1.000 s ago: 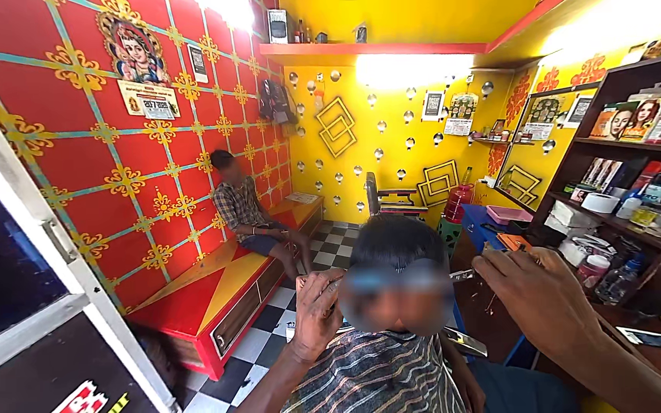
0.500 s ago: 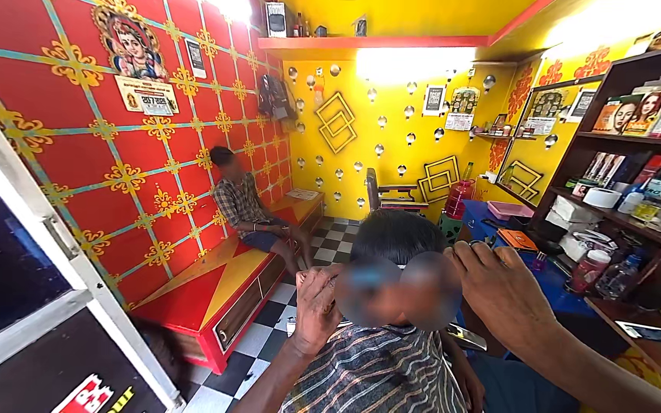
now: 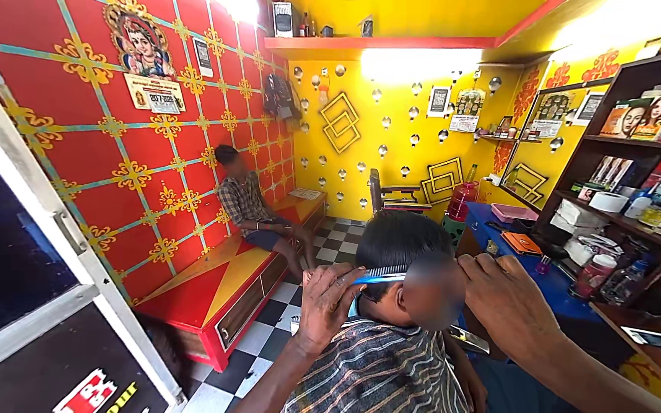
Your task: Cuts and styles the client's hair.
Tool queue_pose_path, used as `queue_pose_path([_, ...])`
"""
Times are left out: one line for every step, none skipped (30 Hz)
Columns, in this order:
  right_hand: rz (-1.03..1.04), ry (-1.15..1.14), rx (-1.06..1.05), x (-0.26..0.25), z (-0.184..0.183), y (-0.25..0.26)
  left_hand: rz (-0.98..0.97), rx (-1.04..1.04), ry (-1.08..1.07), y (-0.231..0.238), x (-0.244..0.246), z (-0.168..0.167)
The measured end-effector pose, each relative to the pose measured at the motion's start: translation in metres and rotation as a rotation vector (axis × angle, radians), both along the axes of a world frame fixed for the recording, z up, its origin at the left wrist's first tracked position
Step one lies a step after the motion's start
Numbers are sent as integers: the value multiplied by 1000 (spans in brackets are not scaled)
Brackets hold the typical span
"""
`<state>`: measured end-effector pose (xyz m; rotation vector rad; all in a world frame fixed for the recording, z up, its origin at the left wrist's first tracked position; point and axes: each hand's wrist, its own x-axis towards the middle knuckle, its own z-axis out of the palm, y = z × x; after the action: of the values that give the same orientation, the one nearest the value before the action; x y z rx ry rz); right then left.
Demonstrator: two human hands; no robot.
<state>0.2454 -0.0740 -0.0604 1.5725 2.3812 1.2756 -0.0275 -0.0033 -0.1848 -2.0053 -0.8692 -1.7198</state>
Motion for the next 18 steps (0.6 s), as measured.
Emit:
queue_pose_path([29, 19, 8, 2, -1, 0, -21, 4, -10, -1, 0, -1])
queue_pose_path([69, 51, 34, 6, -2, 1, -51, 12, -37, -2, -1, -1])
queue_pose_path([111, 111, 61, 11, -3, 1, -81, 14, -82, -5, -1, -1])
queue_pose_path([173, 210, 97, 19, -4, 3, -101, 15, -147, -9, 0, 2])
queue_pose_path([231, 308, 151, 27, -5, 5, -105, 13, -209, -12, 0, 8])
queue_pose_path([258, 390, 192, 36, -3, 6, -94, 2, -254, -14, 0, 17])
queue_pose_path([278, 455, 216, 43, 0, 7, -73, -15, -267, -15, -2, 29])
queue_pose_path([287, 513, 226, 50, 4, 7, -51, -42, -249, -15, -4, 43])
queue_pose_path([293, 568, 247, 56, 6, 9, -33, -80, -213, -13, -5, 58])
queue_pose_path([284, 611, 260, 61, 8, 10, -16, -126, -163, -10, -6, 73])
queue_pose_path([266, 646, 264, 64, 9, 10, -2, -167, -101, -7, -6, 86])
queue_pose_path([256, 674, 265, 66, 9, 9, -1, -211, -21, -4, -7, 97])
queue_pose_path([248, 687, 267, 67, 7, 9, -24, -269, 64, -2, -9, 105])
queue_pose_path([241, 692, 264, 69, 4, 8, -74, -324, 131, 1, -11, 108])
queue_pose_path([231, 689, 258, 71, -1, 8, -136, -367, 177, 5, -14, 106])
queue_pose_path([223, 682, 253, 74, -5, 7, -196, -393, 203, 8, -15, 101])
queue_pose_path([219, 676, 248, 77, -8, 7, -217, -385, 228, 10, -17, 93])
queue_pose_path([214, 670, 245, 79, -12, 7, -203, -353, 253, 9, -17, 85])
